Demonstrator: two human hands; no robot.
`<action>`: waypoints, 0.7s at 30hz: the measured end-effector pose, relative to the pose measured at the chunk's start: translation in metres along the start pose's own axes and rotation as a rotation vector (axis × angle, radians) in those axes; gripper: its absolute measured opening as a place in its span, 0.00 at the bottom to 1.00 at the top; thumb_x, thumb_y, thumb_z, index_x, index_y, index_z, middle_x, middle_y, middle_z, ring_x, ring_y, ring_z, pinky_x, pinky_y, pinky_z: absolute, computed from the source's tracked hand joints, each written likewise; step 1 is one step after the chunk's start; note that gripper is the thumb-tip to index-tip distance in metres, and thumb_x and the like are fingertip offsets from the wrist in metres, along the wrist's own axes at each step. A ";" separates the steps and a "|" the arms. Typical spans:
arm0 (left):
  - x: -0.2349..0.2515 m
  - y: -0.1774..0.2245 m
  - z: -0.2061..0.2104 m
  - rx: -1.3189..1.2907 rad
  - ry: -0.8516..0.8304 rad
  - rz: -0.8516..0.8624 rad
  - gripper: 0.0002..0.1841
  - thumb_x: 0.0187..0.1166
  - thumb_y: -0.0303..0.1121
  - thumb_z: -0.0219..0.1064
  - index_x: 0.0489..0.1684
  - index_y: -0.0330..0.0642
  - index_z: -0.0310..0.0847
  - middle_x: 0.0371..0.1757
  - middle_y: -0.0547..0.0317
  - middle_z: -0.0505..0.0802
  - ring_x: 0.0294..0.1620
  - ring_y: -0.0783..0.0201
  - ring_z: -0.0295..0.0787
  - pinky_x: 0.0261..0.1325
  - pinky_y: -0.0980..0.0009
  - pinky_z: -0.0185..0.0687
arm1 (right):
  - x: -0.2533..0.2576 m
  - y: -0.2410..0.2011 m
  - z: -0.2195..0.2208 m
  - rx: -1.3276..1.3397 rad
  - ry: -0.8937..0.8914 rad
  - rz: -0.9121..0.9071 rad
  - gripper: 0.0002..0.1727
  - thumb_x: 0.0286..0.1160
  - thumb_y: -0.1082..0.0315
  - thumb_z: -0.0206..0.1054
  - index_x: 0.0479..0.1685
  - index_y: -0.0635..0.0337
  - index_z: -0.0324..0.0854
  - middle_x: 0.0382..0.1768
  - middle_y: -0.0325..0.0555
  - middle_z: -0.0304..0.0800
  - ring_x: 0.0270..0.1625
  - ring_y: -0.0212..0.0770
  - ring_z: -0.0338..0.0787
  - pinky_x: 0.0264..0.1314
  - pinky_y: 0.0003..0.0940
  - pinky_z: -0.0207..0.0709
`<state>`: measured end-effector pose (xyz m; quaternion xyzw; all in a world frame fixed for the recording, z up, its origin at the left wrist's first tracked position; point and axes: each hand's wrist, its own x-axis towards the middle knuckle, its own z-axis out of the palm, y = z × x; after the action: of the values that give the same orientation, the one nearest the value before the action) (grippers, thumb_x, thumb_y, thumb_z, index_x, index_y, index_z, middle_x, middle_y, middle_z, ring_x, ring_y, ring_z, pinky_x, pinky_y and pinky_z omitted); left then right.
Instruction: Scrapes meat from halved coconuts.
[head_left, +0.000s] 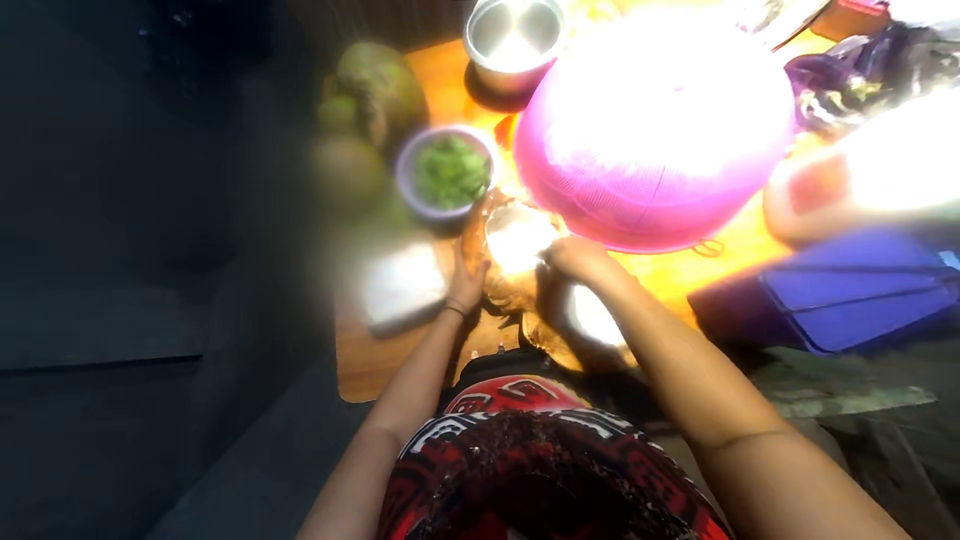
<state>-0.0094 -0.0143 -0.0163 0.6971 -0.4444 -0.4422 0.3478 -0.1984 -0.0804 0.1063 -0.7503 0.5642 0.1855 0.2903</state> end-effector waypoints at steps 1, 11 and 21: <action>-0.001 0.000 0.000 0.003 -0.005 -0.007 0.49 0.88 0.43 0.64 0.97 0.49 0.23 0.83 0.30 0.73 0.79 0.39 0.77 0.80 0.44 0.70 | 0.000 -0.001 -0.002 0.031 0.044 0.001 0.16 0.89 0.65 0.57 0.63 0.62 0.86 0.61 0.68 0.88 0.68 0.70 0.86 0.63 0.74 0.75; -0.002 -0.009 0.000 -0.014 0.012 0.048 0.48 0.88 0.42 0.64 0.97 0.43 0.25 0.90 0.33 0.63 0.87 0.45 0.67 0.87 0.49 0.62 | 0.000 -0.004 -0.017 -0.106 -0.112 0.008 0.15 0.86 0.62 0.62 0.55 0.64 0.87 0.58 0.67 0.90 0.65 0.70 0.87 0.58 0.77 0.75; 0.001 -0.011 0.000 -0.016 -0.001 0.051 0.48 0.88 0.41 0.63 0.97 0.43 0.24 0.91 0.34 0.61 0.89 0.46 0.65 0.88 0.50 0.61 | 0.009 0.015 -0.011 -0.120 -0.104 -0.064 0.13 0.85 0.61 0.64 0.53 0.60 0.89 0.55 0.65 0.91 0.63 0.69 0.88 0.55 0.76 0.76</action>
<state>-0.0060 -0.0109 -0.0264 0.6825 -0.4587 -0.4370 0.3645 -0.2104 -0.0971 0.1061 -0.7735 0.5117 0.2484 0.2794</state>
